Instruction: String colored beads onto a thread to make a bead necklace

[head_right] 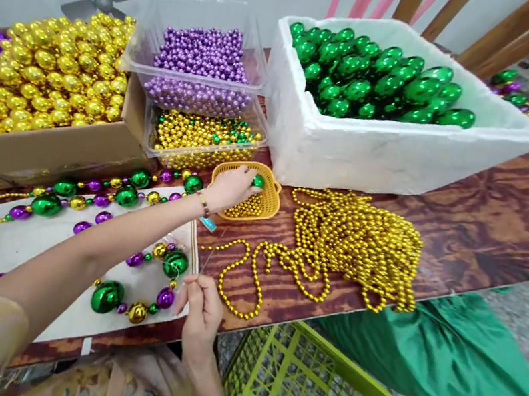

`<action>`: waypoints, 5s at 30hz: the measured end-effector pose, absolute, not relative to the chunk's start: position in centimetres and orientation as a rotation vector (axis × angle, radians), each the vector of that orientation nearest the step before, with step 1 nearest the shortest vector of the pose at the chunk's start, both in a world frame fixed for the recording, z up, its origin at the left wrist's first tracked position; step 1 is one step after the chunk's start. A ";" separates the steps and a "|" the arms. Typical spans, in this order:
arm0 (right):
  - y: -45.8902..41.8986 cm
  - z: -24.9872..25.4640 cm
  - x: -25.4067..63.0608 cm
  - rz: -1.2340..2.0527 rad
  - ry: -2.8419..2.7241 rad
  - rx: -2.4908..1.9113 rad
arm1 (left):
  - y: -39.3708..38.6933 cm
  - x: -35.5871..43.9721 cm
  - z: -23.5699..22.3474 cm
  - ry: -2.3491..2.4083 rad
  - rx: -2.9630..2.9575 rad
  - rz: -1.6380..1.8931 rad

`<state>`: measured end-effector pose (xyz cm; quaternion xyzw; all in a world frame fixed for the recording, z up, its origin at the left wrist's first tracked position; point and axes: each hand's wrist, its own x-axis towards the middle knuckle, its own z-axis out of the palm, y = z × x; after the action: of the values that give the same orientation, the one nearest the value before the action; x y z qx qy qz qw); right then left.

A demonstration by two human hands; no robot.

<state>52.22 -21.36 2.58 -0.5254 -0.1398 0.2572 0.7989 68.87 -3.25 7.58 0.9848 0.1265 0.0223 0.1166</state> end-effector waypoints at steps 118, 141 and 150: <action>-18.1 2.3 51.7 0.691 -0.374 -1.415 | 3.8 43.4 3.4 0.474 2.903 -0.205; -17.9 4.3 50.7 0.641 -0.960 -1.562 | 2.4 39.3 8.8 0.506 0.513 0.612; -17.8 4.8 50.3 0.629 -0.958 -1.597 | 2.1 39.6 8.7 0.604 0.381 0.579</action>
<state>50.32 -17.80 4.83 -0.6760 -0.4057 0.2662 0.5546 39.64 2.08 8.66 0.1836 0.2916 0.2796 0.8961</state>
